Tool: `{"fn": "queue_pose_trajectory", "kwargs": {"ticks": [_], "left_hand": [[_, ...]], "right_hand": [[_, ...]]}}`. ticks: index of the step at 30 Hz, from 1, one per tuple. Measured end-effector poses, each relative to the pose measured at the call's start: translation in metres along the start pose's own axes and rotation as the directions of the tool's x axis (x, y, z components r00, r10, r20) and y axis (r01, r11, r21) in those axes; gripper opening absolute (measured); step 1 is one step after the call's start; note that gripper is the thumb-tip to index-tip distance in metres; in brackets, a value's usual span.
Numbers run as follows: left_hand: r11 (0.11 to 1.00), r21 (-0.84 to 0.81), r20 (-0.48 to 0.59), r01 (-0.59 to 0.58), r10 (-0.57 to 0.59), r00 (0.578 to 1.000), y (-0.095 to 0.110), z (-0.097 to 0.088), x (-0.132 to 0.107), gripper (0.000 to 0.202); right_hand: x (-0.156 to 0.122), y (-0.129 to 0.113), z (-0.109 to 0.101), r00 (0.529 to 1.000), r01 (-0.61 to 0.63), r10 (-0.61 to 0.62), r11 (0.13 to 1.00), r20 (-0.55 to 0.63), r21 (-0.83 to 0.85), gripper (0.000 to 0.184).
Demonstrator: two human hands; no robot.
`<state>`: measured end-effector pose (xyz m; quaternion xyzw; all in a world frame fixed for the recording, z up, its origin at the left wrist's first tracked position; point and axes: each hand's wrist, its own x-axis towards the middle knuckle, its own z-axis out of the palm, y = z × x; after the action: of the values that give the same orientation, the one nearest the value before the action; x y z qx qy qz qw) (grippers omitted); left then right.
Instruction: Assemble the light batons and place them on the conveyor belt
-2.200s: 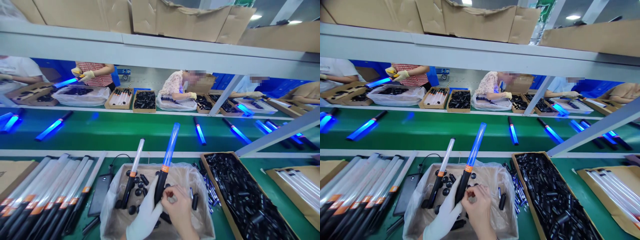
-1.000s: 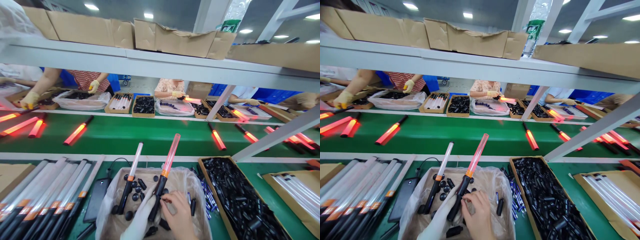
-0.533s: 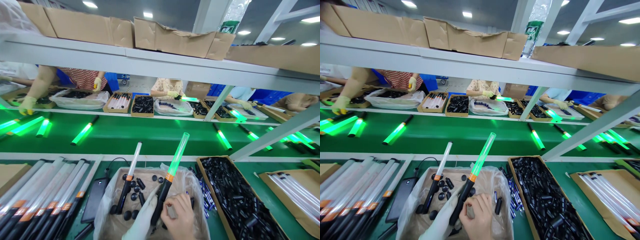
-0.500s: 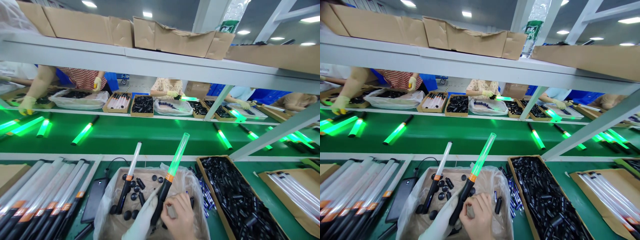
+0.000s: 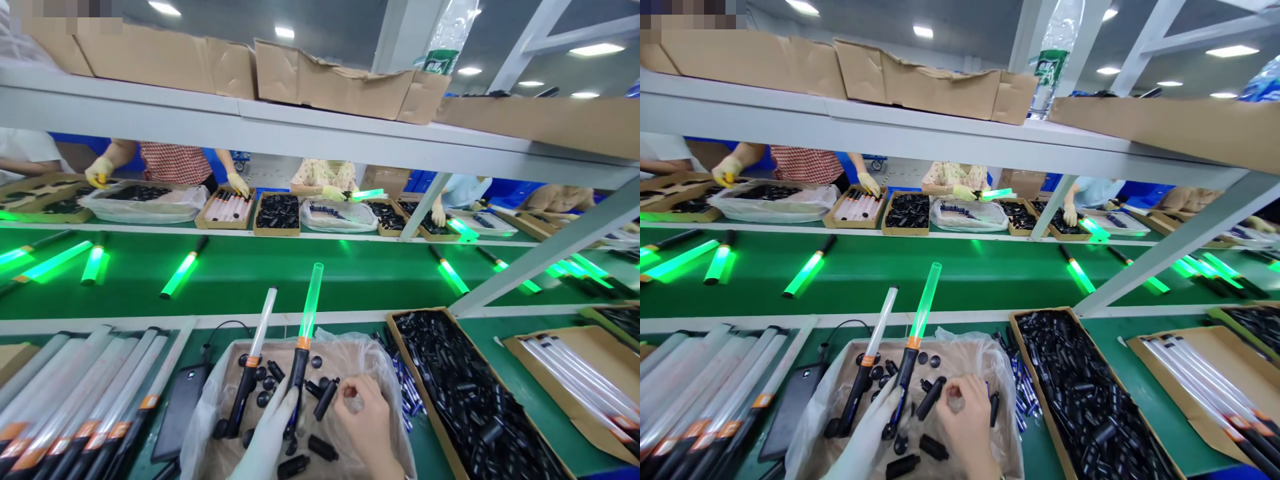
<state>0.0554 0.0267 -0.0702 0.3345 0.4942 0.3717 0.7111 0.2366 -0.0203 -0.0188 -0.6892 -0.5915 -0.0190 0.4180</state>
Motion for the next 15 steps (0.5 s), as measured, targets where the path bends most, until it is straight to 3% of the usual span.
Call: {"fn": "queue_pose_trajectory", "kwargs": {"ticks": [3, 6, 10, 15], "left_hand": [[0.996, 0.087, 0.010, -0.015, 0.014, 1.000, 0.007, -0.004, 0.001, 0.047], [0.985, 0.175, 0.006, -0.012, 0.011, 1.000, 0.018, -0.010, -0.001, 0.052], [0.978, 0.206, -0.009, 0.011, -0.010, 1.000, 0.028, -0.016, 0.001, 0.059], [0.976, 0.217, -0.081, 0.015, 0.003, 0.997, 0.035, -0.012, 0.003, 0.053]], "right_hand": [[-0.004, 0.029, 0.014, 0.969, -0.201, 0.204, 0.979, 0.136, -0.040, 0.010], [-0.005, 0.043, 0.021, 0.931, -0.322, 0.322, 0.946, 0.173, -0.034, 0.010], [-0.006, 0.053, 0.028, 0.923, -0.336, 0.333, 0.942, 0.193, -0.013, 0.014], [-0.025, 0.073, 0.038, 0.905, -0.368, 0.379, 0.925, 0.191, -0.091, 0.031]]}}
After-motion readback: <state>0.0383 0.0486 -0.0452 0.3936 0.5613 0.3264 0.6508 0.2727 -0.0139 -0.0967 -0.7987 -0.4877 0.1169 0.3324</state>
